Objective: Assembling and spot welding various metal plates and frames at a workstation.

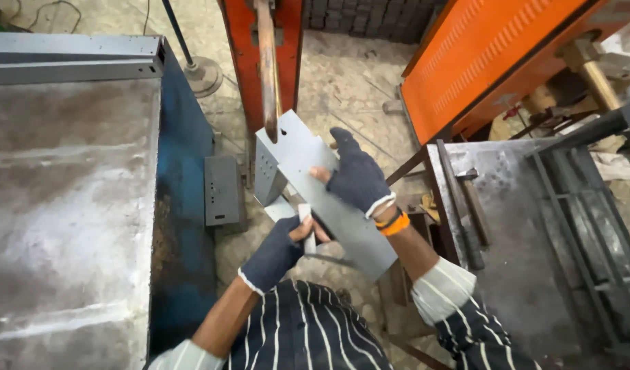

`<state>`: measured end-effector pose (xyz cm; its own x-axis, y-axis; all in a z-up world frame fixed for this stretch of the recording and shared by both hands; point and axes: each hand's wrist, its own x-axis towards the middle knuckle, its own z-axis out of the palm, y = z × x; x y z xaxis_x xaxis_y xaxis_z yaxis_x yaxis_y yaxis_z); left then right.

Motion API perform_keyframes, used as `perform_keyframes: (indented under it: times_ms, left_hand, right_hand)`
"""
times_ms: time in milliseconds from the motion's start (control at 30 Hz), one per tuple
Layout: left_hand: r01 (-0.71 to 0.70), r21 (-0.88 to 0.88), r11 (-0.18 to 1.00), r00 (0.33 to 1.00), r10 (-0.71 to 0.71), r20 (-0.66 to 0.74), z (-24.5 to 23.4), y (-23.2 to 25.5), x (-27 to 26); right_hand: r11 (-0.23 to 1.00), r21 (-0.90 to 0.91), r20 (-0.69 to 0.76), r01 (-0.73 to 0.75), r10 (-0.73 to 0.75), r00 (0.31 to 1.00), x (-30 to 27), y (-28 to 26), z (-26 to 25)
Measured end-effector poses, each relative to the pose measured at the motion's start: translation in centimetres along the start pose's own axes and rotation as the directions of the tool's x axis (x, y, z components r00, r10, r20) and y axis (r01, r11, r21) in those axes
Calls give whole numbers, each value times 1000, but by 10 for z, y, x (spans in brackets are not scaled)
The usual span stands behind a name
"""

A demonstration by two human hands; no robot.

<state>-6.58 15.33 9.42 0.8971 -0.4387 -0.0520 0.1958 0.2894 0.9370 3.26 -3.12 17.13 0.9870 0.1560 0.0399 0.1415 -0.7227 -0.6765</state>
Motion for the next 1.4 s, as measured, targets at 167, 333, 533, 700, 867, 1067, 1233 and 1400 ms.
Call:
perform_keyframes:
  times_ms: [167,333,533,700,867,1067,1233,1400]
  left_hand:
    - [109,-58,992,992,-106,63,-31,-24,7]
    - [205,-144,968,979,-204,22,-44,18,1]
    - [247,-138,959,887,-281,-366,-100,37,1]
    - [251,520,817,857,63,-512,-110,91,13]
    - [92,820,565,835,405,-373,-114,98,37]
    - [-25,754,656,842,421,-338,-106,92,44]
    - [-175,696,697,825,489,-282,-118,72,55]
    - [-261,579,772,773,527,-353,-125,49,54]
  right_hand:
    - [902,-326,-10,285,-305,952,-29,-42,1]
    - [915,-404,61,17,9,998,-36,-63,15]
    - [947,-319,-33,48,-61,998,-37,-64,26]
    - [958,-285,-61,46,-66,996,-34,-62,27]
    - [957,-285,-48,45,-61,997,-28,-57,25]
    - [953,-297,-55,68,-88,995,-25,-57,20]
    - [953,-296,-28,60,-72,997,-22,-62,21]
    - [961,-276,-33,12,-22,999,-23,-66,24]
